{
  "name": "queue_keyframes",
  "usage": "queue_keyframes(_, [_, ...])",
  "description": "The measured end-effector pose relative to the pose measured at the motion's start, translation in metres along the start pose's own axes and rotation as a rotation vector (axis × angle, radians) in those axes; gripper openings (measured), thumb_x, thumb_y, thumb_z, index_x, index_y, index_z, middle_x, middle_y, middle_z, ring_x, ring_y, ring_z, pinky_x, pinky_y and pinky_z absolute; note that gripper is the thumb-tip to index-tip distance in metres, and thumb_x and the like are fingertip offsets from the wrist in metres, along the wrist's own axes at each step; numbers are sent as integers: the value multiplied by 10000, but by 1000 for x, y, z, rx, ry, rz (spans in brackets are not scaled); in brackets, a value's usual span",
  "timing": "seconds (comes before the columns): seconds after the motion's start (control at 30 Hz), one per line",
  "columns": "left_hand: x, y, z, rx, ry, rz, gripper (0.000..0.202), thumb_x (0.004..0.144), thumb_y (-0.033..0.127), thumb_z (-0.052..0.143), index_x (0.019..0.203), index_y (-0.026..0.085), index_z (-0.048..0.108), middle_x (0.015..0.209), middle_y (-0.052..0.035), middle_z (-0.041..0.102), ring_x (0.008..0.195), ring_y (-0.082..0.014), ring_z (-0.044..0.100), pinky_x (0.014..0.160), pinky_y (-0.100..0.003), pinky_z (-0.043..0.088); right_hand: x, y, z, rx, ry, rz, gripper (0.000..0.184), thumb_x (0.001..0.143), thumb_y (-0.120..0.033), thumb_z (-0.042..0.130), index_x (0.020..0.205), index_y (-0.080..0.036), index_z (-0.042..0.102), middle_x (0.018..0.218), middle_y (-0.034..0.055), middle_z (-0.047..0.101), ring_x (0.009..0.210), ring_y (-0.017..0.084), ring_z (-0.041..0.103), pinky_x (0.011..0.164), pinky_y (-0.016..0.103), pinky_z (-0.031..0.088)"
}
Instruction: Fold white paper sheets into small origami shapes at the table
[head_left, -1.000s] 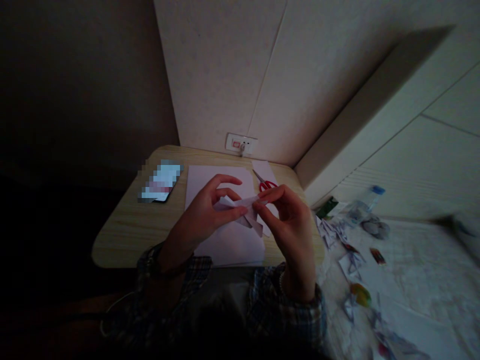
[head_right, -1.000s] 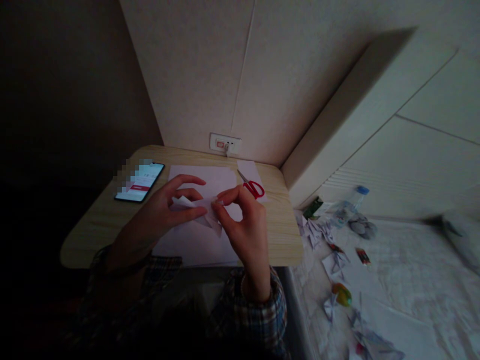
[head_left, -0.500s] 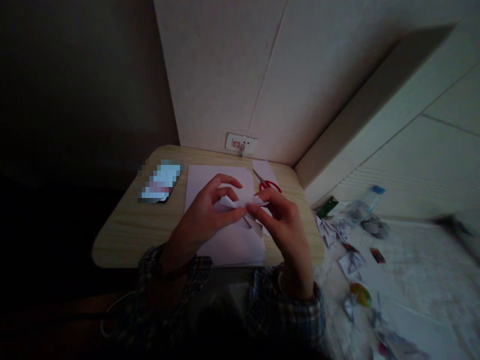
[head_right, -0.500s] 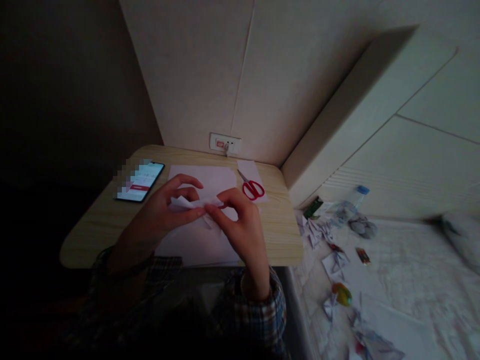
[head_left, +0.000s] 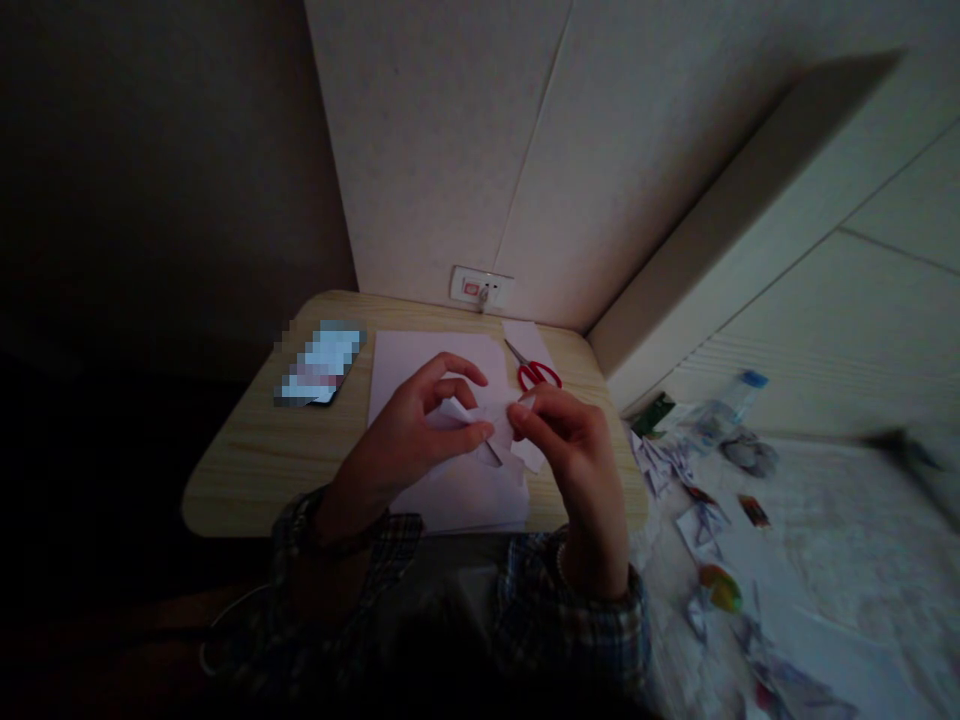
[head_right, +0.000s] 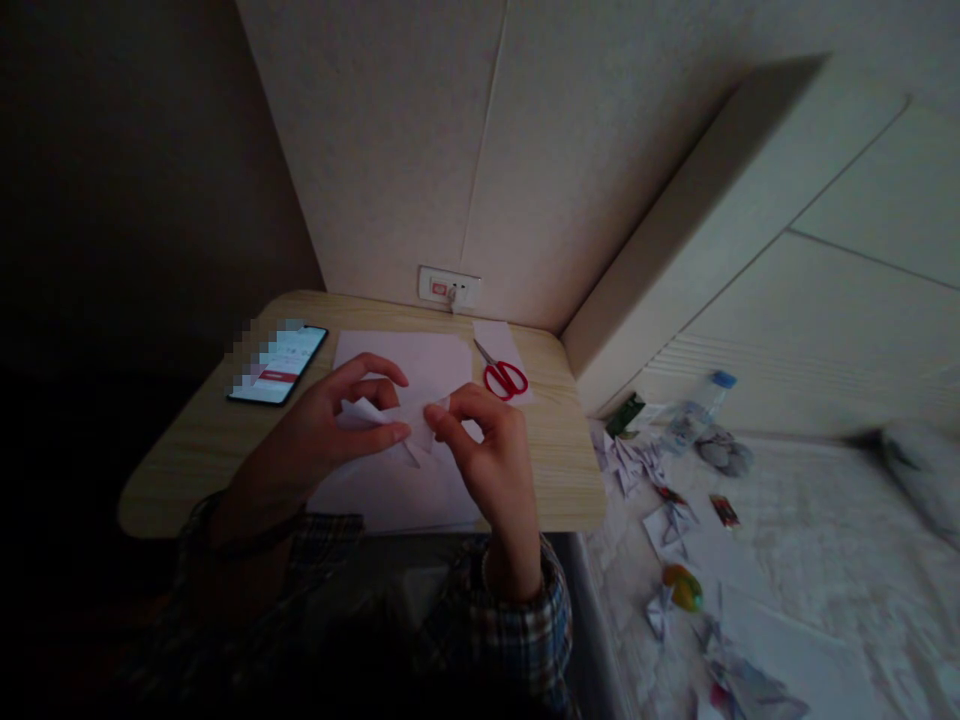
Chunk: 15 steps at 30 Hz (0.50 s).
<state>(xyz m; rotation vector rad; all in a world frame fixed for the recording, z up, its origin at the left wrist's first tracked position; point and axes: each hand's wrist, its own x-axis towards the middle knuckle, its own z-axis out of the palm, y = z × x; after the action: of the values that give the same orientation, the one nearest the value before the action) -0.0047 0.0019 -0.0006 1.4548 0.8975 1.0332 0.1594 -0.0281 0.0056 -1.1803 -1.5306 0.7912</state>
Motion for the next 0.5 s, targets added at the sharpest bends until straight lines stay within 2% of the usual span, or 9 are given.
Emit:
queue_keyframes(0.27, [1,-1,-2,-19,-12,-9,324,626,221,735,882,211,538,667,76,510,515,-66,464,437,-164,318,1,7,-2,45,-9,-25,302,867,-257,555,573,-195,587,626,-27,547,659,133,525,654,270,377])
queue_keyframes(0.4, [1,-3,-6,-10,48,-37,331,612,220,747,875,201,546,685,72,509,516,-57,441,442,-156,309,2,8,-6,29,92,-38,323,924,-327,458,702,-212,662,675,-7,603,708,147,557,702,278,406])
queue_keyframes(0.5, [1,-3,-6,-19,90,-63,340,603,229,756,875,203,552,705,66,521,533,-61,456,454,-156,323,2,6,-5,41,54,-5,244,889,-352,511,755,-210,656,719,2,610,739,151,563,709,276,420])
